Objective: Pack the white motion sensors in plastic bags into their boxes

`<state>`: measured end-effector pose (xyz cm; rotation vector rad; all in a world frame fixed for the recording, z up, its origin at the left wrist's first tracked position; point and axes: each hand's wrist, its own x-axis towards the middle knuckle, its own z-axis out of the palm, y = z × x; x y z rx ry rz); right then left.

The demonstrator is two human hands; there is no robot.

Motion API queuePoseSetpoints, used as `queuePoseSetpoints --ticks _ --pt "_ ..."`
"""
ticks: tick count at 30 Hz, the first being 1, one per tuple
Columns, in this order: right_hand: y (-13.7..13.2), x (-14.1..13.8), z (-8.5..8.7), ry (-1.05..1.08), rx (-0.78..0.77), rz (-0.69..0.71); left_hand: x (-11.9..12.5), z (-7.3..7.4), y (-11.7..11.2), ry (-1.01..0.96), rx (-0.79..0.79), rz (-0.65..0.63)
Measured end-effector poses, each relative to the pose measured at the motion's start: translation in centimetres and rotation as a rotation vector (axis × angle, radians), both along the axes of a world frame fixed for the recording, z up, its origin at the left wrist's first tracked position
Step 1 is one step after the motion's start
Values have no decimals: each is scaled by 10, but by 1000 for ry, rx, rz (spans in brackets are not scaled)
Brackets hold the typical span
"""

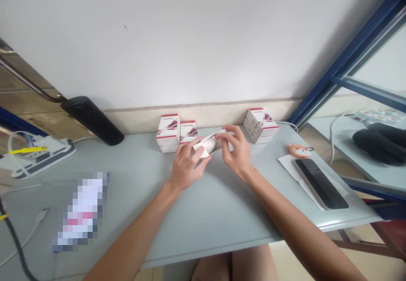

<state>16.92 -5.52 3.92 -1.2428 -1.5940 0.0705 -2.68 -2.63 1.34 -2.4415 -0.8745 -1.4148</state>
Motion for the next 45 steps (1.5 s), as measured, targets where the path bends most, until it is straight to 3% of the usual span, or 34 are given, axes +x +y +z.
queuePoseSetpoints --ticks 5,12,19,24,31,35,40,42,45 --pt "-7 -6 10 -33 -88 -72 0 2 -2 22 90 -31" --pt "7 12 10 211 -279 55 6 6 -10 149 102 -63" --pt "25 36 -3 274 -278 47 8 -6 -4 129 -161 -72" --pt "24 40 6 381 -215 16 9 -1 -7 -73 -345 -120" --pt "24 46 9 413 -122 -45 5 6 -9 -86 -407 -215" --pt "35 67 1 665 -144 -145 -1 8 -6 -80 -627 -237" --pt "45 87 -5 902 -13 -304 -3 3 3 -195 -912 -265" --pt "46 87 -6 969 -1 -315 -4 0 7 -168 -837 -188" --pt "47 76 -9 1049 -87 -223 -3 -3 8 -133 -511 -98"
